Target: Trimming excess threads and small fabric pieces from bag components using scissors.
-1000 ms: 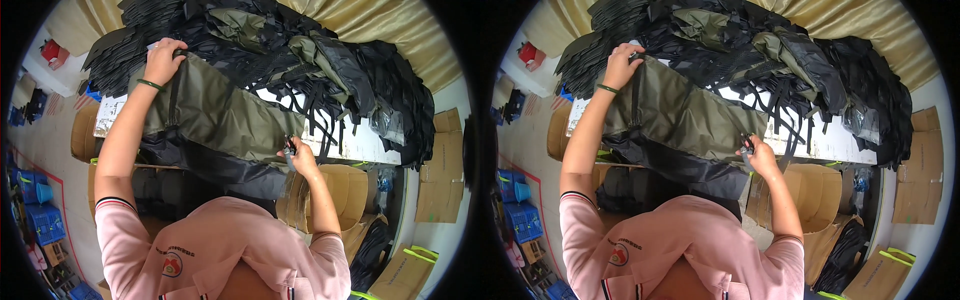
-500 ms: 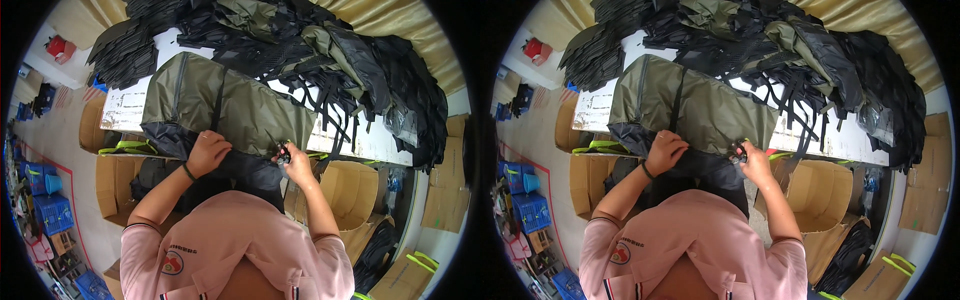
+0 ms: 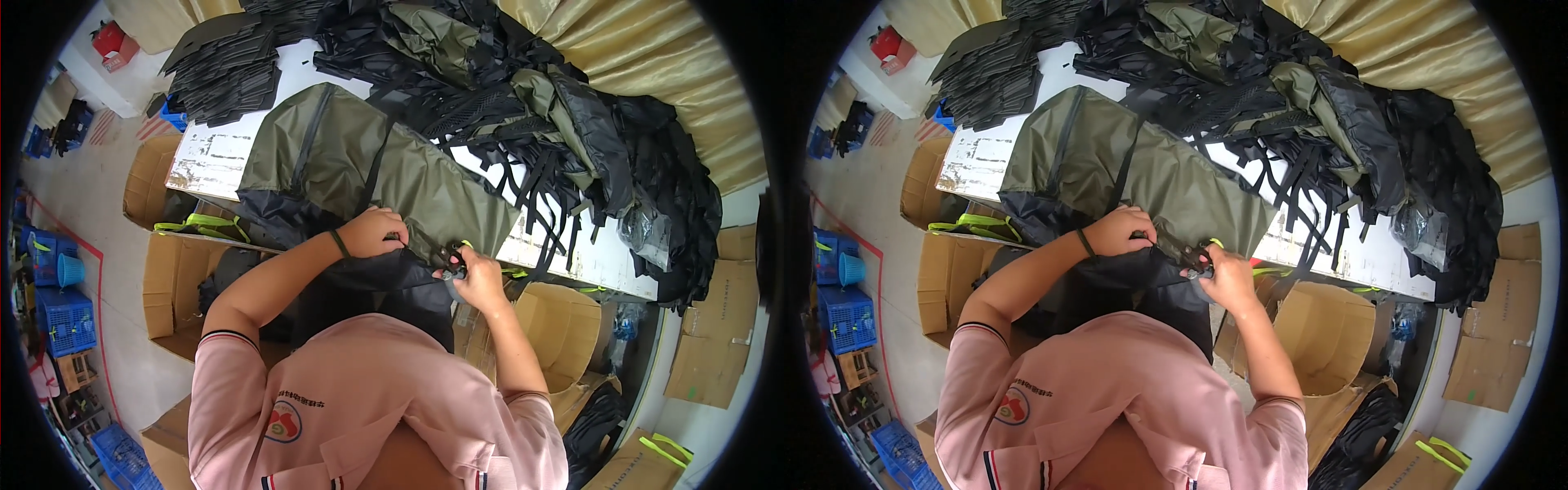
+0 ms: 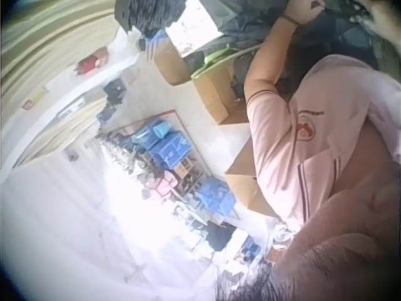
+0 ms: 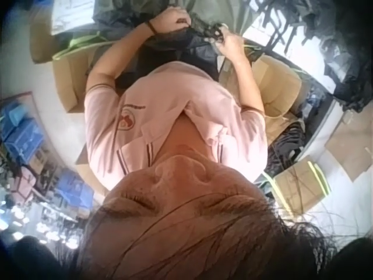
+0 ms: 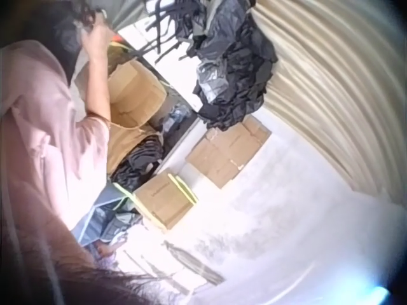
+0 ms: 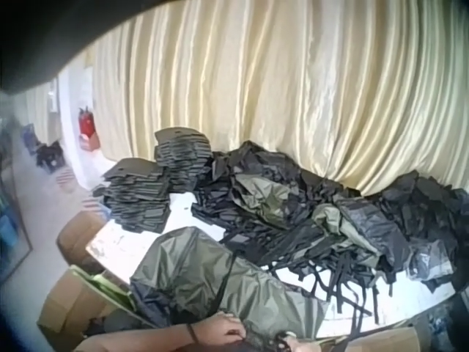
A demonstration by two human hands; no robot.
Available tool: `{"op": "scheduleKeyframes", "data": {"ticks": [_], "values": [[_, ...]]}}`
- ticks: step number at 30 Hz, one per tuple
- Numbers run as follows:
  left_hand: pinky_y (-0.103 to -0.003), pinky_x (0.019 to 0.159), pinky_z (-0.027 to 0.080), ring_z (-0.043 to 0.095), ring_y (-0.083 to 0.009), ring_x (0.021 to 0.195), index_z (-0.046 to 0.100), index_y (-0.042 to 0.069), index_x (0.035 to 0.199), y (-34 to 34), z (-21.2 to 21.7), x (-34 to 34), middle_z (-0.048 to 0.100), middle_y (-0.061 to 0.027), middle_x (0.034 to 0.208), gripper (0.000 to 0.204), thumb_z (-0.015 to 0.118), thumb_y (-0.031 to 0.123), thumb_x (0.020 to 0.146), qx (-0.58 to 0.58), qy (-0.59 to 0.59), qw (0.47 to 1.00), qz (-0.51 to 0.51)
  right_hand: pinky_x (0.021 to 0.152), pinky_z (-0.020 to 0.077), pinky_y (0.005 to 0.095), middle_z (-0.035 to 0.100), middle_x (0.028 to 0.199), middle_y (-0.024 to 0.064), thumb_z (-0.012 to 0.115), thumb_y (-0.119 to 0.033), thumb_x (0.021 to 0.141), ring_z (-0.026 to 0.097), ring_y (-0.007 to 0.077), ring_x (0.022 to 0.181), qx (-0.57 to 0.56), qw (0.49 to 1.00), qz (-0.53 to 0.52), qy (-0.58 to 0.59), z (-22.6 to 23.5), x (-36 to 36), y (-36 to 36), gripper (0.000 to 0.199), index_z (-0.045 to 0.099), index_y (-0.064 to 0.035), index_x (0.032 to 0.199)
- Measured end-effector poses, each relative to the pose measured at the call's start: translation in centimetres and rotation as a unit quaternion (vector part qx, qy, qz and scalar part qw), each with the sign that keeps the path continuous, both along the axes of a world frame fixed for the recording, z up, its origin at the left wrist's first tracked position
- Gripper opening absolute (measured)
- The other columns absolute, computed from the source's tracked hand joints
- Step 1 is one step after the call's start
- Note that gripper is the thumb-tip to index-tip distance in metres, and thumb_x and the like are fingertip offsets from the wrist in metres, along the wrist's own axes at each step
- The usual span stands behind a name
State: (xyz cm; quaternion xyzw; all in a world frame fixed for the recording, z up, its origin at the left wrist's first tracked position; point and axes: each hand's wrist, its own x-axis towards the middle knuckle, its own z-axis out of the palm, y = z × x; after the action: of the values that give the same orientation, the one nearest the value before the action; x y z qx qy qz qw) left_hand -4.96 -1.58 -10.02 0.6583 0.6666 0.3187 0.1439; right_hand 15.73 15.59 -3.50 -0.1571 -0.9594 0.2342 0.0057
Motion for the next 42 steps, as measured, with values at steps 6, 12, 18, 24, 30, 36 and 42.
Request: {"op": "scheduleKeyframes", "data": {"ticks": [6, 12, 18, 24, 30, 36, 42], "values": [[-0.024, 0.07, 0.047, 0.057, -0.0074, 0.074, 0.066, 0.004, 0.093, 0.6, 1.0, -1.6, 0.065, -0.0009, 0.082, 0.013, 0.067, 0.011, 0.083, -0.123, -0.357, 0.924, -0.063, 0.072, 0.0465, 0.0408, 0.062, 0.075, 0.0121, 0.079, -0.02, 0.057, 0.062, 0.0332, 0.075, 0.124, 0.989, 0.077, 0.006, 1.4, 0.6, 2.6, 0.04, 0.056, -0.0043, 0.085], [-0.023, 0.071, 0.047, 0.057, -0.0064, 0.074, 0.066, 0.001, 0.094, 1.0, 1.0, -1.5, 0.065, -0.0006, 0.081, 0.013, 0.067, 0.01, 0.084, -0.144, -0.396, 0.905, -0.067, 0.073, 0.0457, 0.0412, 0.061, 0.074, 0.0122, 0.08, -0.021, 0.057, 0.061, 0.0328, 0.075, 0.141, 0.986, 0.094, -0.012, 1.7, 0.4, 2.6, 0.04, 0.054, -0.0048, 0.081], [-0.023, 0.07, 0.047, 0.058, -0.0063, 0.073, 0.065, 0.0, 0.095, 0.9, 0.7, -1.1, 0.065, -0.0013, 0.081, 0.014, 0.067, 0.01, 0.084, -0.132, -0.404, 0.903, -0.071, 0.071, 0.0457, 0.0414, 0.06, 0.072, 0.0123, 0.08, -0.025, 0.059, 0.061, 0.0331, 0.073, 0.133, 0.986, 0.1, -0.023, 1.8, 0.1, 2.1, 0.039, 0.053, -0.0048, 0.079], [-0.023, 0.069, 0.048, 0.058, -0.0065, 0.073, 0.065, 0.0, 0.095, 0.9, 0.5, -1.0, 0.066, -0.0018, 0.081, 0.015, 0.067, 0.01, 0.084, -0.138, -0.4, 0.904, -0.062, 0.069, 0.0471, 0.0414, 0.06, 0.069, 0.0128, 0.08, -0.033, 0.062, 0.061, 0.0339, 0.07, 0.136, 0.985, 0.105, -0.03, 1.4, 0.0, 2.2, 0.042, 0.053, -0.0046, 0.077], [-0.023, 0.069, 0.048, 0.059, -0.0066, 0.073, 0.065, -0.001, 0.095, 1.0, 0.7, -1.2, 0.066, -0.0025, 0.081, 0.015, 0.067, 0.01, 0.084, -0.143, -0.404, 0.902, -0.062, 0.063, 0.0493, 0.0424, 0.062, 0.066, 0.0134, 0.079, -0.041, 0.065, 0.064, 0.0335, 0.069, 0.132, 0.985, 0.096, -0.062, 1.6, 0.1, 2.2, 0.046, 0.054, -0.0048, 0.076], [-0.023, 0.068, 0.047, 0.058, -0.0063, 0.072, 0.064, -0.001, 0.094, 0.9, 0.6, -1.1, 0.065, -0.0016, 0.08, 0.014, 0.067, 0.009, 0.085, -0.148, -0.397, 0.904, -0.061, 0.061, 0.0497, 0.0431, 0.062, 0.064, 0.0147, 0.078, -0.04, 0.068, 0.064, 0.0347, 0.068, 0.099, 0.989, 0.071, -0.079, 1.2, 0.2, 2.1, 0.042, 0.056, -0.006, 0.078], [-0.026, 0.072, 0.047, 0.058, -0.0105, 0.079, 0.065, 0.004, 0.094, 0.8, 0.2, 0.4, 0.063, -0.0031, 0.087, 0.015, 0.071, 0.011, 0.081, -0.058, -0.367, 0.928, -0.036, 0.063, 0.0483, 0.0361, 0.063, 0.072, 0.0147, 0.081, -0.012, 0.068, 0.063, 0.0307, 0.067, -0.077, 0.996, -0.03, 0.028, -1.7, -0.9, 0.3, 0.034, 0.055, -0.0029, 0.088]]}}
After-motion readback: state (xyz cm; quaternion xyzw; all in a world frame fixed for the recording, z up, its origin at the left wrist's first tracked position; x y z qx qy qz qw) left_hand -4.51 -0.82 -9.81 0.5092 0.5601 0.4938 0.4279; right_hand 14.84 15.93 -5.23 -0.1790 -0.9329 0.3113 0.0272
